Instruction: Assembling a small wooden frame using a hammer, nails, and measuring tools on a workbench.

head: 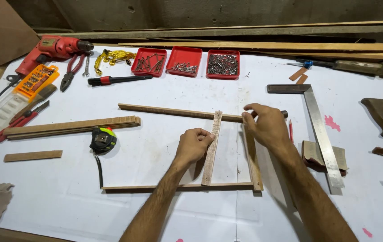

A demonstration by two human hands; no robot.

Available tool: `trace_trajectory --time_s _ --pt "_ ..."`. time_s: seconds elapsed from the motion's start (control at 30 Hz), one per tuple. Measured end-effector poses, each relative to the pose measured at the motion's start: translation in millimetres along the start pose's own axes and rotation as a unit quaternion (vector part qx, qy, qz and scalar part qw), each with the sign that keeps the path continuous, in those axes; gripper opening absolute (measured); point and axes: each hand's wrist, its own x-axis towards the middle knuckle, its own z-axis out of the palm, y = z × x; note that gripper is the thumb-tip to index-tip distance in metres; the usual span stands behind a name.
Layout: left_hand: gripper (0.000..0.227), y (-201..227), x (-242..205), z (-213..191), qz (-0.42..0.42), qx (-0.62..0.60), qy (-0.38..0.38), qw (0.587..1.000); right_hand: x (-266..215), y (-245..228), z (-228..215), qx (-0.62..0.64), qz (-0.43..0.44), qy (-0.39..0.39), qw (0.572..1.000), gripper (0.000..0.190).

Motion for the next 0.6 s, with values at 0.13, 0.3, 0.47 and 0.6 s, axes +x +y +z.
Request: trace_trajectory --time_s 0.13,0.3,0.47,0.6 --pt "0.03 -3 3 0 0.014 0.017 0.017 1.0 11 -9 3 -0.017 -0.026 -0.022 0.999 0.028" --pt "0.038 10 -12 0 0.105 0.062 0.083 0.989 -3 21 -20 -0.114 0.04 0.021 0.992 0.032" --pt "0.037 15 0 15 0.146 0.175 0.117 0.967 -31 19 -47 -0.155 0.2 -0.1 0.962 0.046" --pt "0.043 5 18 21 0.252 0.134 0.202 0.937 -44 31 -31 -0.106 0.231 -0.144 0.956 0.052"
